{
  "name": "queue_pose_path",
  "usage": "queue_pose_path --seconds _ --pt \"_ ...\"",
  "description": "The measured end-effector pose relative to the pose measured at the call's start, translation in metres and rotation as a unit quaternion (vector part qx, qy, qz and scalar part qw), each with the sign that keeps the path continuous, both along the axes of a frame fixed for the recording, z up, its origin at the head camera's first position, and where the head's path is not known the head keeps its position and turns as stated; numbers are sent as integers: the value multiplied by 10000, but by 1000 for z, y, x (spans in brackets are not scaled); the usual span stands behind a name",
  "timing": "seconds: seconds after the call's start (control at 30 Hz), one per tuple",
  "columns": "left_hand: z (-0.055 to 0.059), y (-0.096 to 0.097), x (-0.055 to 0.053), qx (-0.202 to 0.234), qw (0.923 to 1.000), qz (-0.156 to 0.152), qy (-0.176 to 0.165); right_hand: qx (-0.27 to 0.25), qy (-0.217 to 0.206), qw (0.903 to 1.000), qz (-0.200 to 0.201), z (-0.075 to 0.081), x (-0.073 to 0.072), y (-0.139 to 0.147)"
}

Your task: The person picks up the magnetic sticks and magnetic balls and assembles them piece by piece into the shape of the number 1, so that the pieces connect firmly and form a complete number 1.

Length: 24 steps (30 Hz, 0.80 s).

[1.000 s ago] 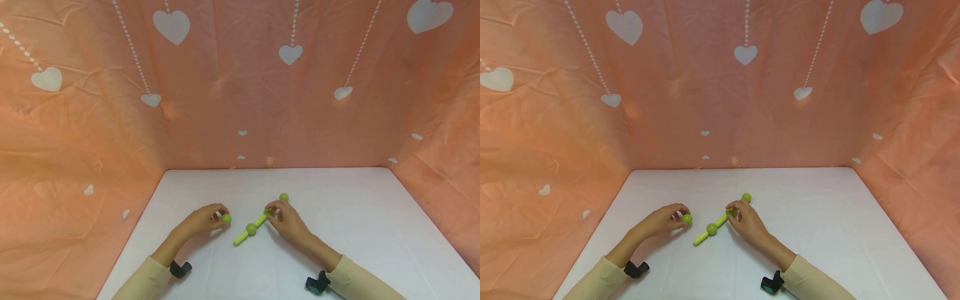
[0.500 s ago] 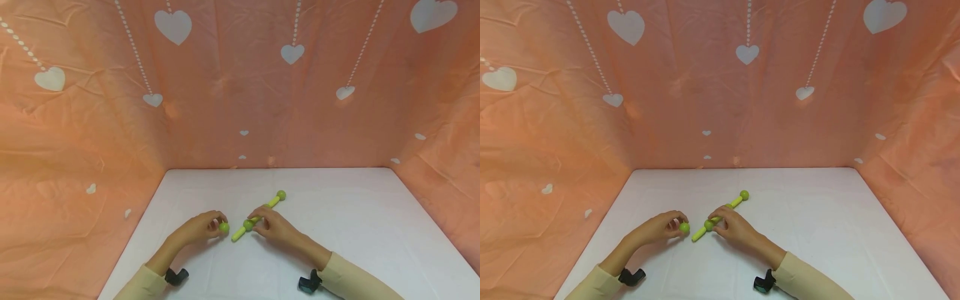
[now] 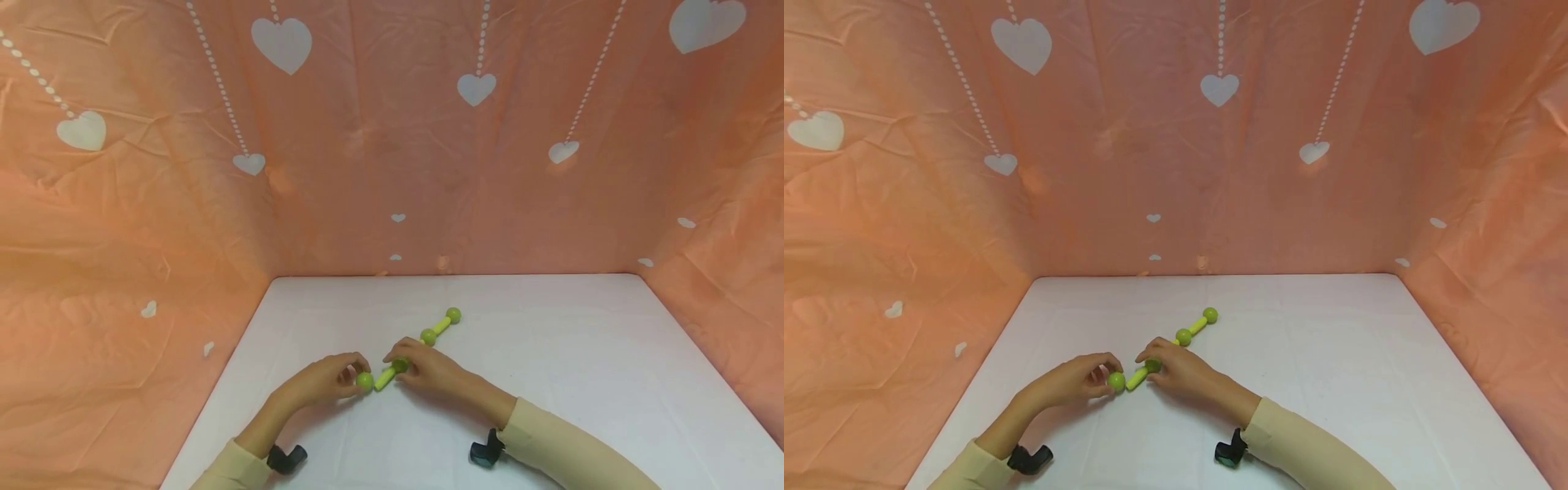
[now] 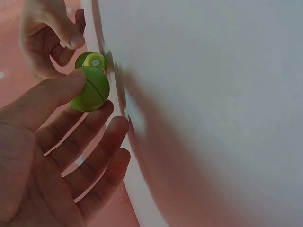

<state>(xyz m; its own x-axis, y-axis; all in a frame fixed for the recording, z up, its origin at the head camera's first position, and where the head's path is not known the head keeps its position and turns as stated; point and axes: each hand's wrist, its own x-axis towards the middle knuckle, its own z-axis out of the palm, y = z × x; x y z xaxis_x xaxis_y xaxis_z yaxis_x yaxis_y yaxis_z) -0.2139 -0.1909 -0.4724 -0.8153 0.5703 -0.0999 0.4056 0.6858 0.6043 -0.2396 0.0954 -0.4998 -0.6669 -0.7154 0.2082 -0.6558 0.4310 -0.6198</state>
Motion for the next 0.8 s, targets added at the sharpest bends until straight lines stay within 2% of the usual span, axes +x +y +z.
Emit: queue_pose_path --seconds 0.23,0.43,0.63,0.8 --pt "2 2 3 -80 10000 3 -40 236 -48 9997 -50 -4 -4 -6" --pt "2 -1 4 7 10000 -81 -48 202 -80 9997 -56 -8 -5 -7" --pt "2 -1 6 86 9997 -115 -200 149 -108 9998 -104 -11 -6 -9" --pt "1 0 7 163 9994 -166 -240 37 -268 9995 -172 -11 -5 -8"
